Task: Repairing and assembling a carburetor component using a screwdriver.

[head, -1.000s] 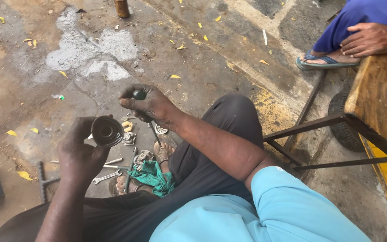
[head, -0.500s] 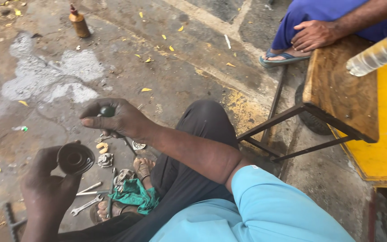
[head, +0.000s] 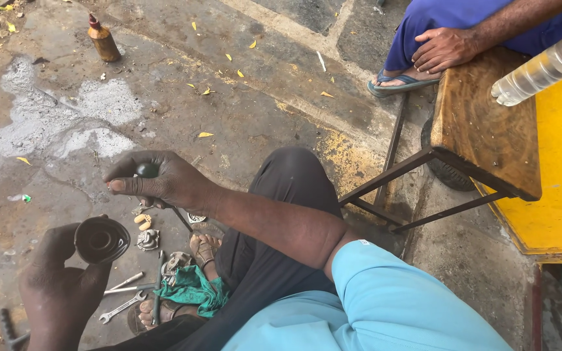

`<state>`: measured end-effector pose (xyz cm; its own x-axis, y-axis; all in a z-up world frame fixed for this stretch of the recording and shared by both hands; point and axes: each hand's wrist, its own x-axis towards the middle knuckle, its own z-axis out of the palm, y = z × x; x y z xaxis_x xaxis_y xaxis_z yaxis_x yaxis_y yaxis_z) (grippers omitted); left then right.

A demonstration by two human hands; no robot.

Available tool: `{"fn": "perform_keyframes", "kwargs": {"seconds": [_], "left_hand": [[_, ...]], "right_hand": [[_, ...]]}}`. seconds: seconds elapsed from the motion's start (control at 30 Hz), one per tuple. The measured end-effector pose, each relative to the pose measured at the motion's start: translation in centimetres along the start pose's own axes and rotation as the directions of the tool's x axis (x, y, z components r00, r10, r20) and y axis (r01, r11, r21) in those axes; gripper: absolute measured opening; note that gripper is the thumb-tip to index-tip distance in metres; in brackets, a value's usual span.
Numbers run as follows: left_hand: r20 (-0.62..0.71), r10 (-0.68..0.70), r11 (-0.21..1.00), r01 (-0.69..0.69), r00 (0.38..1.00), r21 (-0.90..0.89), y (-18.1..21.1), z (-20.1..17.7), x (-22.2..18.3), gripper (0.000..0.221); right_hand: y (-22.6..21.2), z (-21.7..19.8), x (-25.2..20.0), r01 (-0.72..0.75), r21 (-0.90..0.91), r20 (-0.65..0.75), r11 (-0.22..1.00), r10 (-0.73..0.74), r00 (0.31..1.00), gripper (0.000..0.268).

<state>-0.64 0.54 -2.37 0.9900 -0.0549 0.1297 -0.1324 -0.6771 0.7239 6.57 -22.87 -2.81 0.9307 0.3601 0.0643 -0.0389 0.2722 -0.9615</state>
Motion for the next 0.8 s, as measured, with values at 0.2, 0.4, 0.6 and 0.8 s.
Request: {"fn": "perform_keyframes", "kwargs": {"seconds": [0.2, 0.4, 0.6, 0.8], "left_hand": [[-0.014, -0.008, 0.998, 0.009, 1.000, 0.059, -0.6, -0.2, 0.2, 0.036], [-0.003, -0.010, 0.998, 0.010, 1.000, 0.065, -0.8, -0.1, 0.2, 0.036], [0.007, -0.007, 0.999, 0.007, 1.000, 0.037, -0.3, -0.2, 0.3, 0.039], [0.003, 0.004, 1.000, -0.004, 1.000, 0.021, -0.3, 0.1, 0.1, 0.039]], "right_hand": [[0.8, 0.0, -0.1, 0.078, -0.027, 0.038, 0.997, -0.077, 0.996, 0.029], [1.1, 0.4, -0.4, 0.095, -0.157, 0.049, 0.983, -0.089, 0.995, 0.030], [-0.9, 0.3, -1.2, -0.146, 0.214, 0.128, 0.966, 0.120, 0.984, 0.032], [-1.8, 1.3, -1.7, 0.071, -0.022, 0.192, 0.997, -0.065, 0.979, 0.029]]}}
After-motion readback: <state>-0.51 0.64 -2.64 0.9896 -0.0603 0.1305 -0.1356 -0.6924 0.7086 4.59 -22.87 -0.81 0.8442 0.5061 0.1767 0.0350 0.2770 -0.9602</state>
